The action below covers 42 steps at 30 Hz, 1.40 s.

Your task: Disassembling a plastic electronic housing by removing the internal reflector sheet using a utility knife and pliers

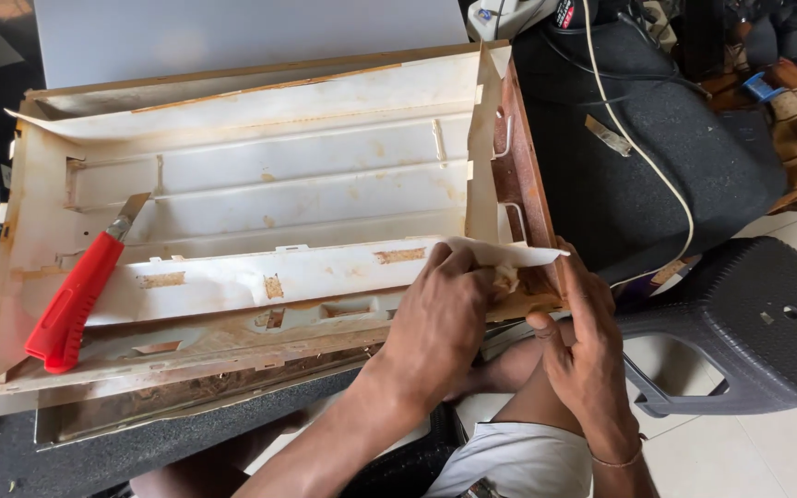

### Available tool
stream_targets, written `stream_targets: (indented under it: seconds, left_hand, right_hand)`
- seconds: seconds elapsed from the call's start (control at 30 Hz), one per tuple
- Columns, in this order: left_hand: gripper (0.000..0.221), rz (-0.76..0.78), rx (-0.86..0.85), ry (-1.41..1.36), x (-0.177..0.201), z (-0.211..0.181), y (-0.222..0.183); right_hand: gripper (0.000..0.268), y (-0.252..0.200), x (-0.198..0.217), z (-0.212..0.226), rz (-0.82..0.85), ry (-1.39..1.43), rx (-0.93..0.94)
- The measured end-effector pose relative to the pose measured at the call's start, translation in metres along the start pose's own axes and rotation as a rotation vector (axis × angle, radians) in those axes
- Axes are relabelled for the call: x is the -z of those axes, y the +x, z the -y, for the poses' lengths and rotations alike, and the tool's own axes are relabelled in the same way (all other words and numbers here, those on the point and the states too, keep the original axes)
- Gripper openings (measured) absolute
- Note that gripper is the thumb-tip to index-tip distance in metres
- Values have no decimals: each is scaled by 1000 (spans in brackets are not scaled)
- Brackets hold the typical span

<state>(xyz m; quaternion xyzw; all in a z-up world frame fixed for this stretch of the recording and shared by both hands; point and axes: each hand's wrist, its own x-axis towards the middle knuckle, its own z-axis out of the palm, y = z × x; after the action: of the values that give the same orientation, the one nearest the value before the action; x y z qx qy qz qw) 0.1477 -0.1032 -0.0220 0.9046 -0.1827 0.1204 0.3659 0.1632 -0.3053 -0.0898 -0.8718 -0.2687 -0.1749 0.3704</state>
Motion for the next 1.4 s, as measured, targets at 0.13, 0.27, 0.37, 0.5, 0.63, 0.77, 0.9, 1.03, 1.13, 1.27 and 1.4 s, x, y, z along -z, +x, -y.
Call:
stream_targets:
  seconds: [0.13,0.27,0.37,0.5,0.63,0.77,0.9,1.03,1.13,1.27,1.4]
  left_hand:
    - [28,-26,50,-3,1,4,0]
    - [20,7,280,260,44,1,-26]
    - [24,32,184,324,38,-1,-25]
    - [25,94,178,233,17,11,-4]
    - [18,182,199,295,3,10,11]
    - [14,148,172,181,-9,11,16]
    - [13,20,68,-28,-32,10,36]
    - [10,139,197,-58,-12,-9,45]
    - [15,175,132,50,-8,5,37]
    - [24,224,81,227,19,11,18]
    - [19,215,137,225,53,6,-10]
  right_hand:
    - [71,0,0,0,-16,25,-23]
    - [69,0,-1,-5,-49,28,18]
    - [68,4,2,0,-26,11,3]
    - [69,8,5,3,-27,-25,23]
    - [68,8,8,1,-9,-34,61]
    - [68,5,4,-4,-14,-35,49]
    - [67,9,9,8,-5,-8,55]
    - [67,10,6,9,-50,26,43]
    - [66,9,1,6,-95,48,36]
    - [68,4,0,0,-87,59,-14]
    - [67,6,6,3,-21,41,-15]
